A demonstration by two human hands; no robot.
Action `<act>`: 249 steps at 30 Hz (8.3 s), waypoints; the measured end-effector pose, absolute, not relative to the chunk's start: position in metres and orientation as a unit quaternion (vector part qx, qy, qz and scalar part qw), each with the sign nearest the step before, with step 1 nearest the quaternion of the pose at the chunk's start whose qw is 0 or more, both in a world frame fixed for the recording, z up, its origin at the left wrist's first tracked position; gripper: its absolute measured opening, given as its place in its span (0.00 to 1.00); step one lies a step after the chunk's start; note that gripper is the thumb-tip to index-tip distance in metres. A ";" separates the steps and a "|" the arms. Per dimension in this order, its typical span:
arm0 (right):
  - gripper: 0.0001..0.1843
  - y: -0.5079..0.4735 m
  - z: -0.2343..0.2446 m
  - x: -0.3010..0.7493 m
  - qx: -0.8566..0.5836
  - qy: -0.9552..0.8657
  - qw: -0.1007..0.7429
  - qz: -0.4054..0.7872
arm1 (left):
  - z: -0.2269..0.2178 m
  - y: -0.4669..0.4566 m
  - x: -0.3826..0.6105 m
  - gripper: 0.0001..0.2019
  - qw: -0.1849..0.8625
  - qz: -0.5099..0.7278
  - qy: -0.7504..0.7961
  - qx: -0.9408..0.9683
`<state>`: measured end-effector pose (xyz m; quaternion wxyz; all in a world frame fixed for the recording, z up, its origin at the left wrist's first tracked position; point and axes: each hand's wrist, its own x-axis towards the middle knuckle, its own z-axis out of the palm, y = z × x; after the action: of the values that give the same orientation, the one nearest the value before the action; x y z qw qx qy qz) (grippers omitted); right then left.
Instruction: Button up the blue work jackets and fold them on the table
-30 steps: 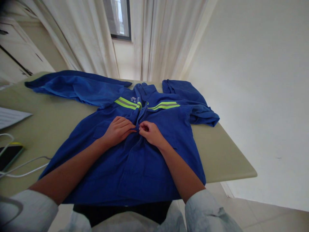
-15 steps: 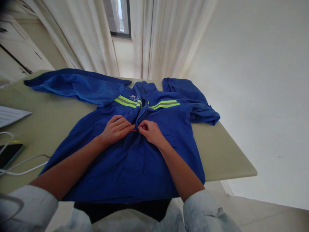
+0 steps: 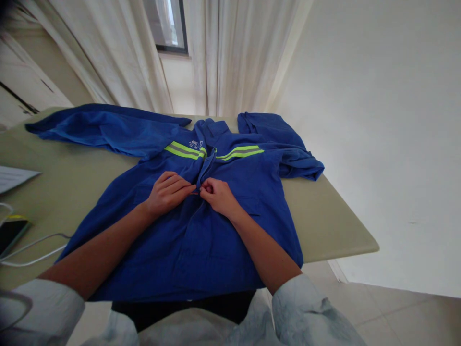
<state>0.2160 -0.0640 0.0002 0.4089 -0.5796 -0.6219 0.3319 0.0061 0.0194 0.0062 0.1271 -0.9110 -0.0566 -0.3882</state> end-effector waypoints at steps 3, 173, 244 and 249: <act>0.10 -0.062 -0.002 0.215 -0.586 -0.611 0.418 0.329 | 0.003 0.020 0.008 0.04 0.093 -0.383 -0.090 -0.915; 0.10 -0.065 0.009 0.209 -0.489 -0.421 0.505 0.573 | 0.008 0.002 0.024 0.09 -0.139 -0.378 -0.198 -0.894; 0.12 -0.072 0.014 0.201 -0.570 -0.594 0.482 0.299 | 0.016 0.002 0.021 0.17 -0.065 -0.253 -0.236 -0.936; 0.11 -0.071 0.013 0.201 -0.568 -0.612 0.465 0.295 | 0.014 0.001 0.020 0.17 -0.123 -0.263 -0.247 -0.925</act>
<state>0.2011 -0.0713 0.0133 0.4647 -0.5683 -0.6118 0.2946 0.0202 0.0013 0.0142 -0.1225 -0.9245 -0.2468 -0.2634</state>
